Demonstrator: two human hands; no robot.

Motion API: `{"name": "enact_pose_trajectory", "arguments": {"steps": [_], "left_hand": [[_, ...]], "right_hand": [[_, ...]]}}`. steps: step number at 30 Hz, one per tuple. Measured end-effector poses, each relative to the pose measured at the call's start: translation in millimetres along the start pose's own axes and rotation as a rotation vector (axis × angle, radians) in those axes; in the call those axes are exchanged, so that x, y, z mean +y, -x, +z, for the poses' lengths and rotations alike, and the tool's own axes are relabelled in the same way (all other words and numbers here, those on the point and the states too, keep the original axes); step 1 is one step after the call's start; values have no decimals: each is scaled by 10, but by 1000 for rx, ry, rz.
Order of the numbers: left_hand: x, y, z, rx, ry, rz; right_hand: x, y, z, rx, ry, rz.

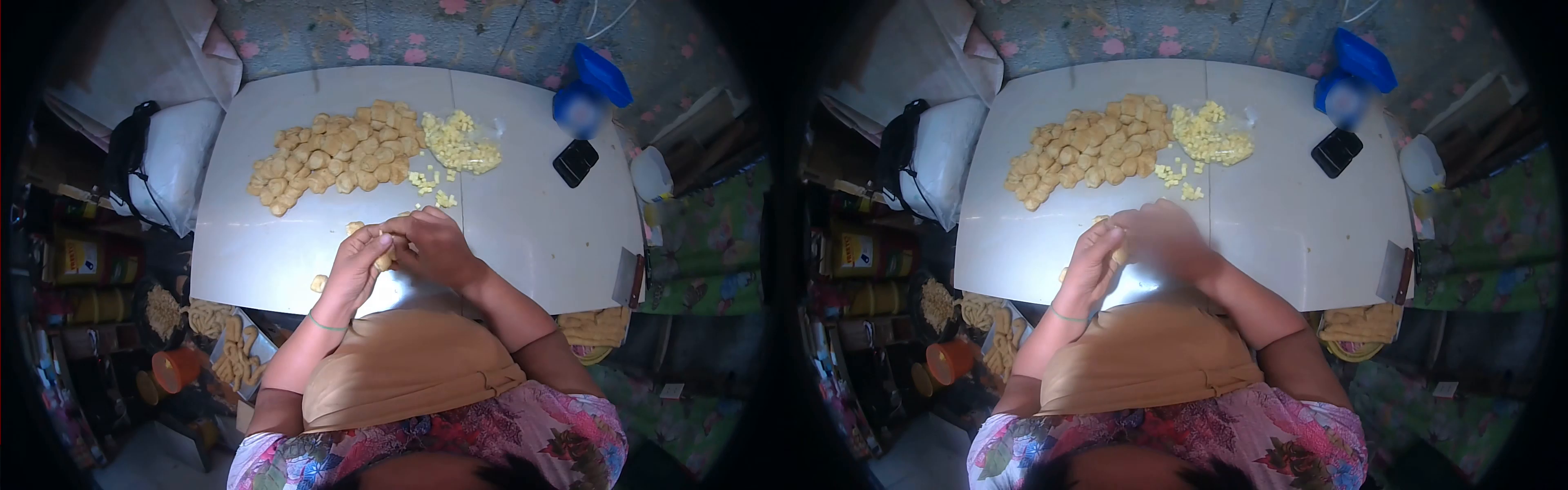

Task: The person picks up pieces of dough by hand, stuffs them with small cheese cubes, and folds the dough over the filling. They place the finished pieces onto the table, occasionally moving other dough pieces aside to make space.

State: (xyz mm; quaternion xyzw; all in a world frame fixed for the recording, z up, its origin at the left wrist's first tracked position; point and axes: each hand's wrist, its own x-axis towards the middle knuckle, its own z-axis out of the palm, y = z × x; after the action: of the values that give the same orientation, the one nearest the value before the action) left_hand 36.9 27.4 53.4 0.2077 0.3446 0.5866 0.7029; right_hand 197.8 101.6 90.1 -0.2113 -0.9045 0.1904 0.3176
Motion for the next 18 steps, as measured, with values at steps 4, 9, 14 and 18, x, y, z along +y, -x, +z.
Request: {"name": "enact_pose_trajectory", "arguments": {"steps": [4,9,14,18], "left_hand": [[-2,-23,-50,43,20,33],[102,-26,73,178,292,72],[62,0,194,173,266,111],[13,-18,132,206,156,154]], "right_hand": [[20,76,141,128,-634,284],[70,104,60,42,-581,260],[-37,103,216,68,-402,333],[177,215,333,54,-589,598]]}}
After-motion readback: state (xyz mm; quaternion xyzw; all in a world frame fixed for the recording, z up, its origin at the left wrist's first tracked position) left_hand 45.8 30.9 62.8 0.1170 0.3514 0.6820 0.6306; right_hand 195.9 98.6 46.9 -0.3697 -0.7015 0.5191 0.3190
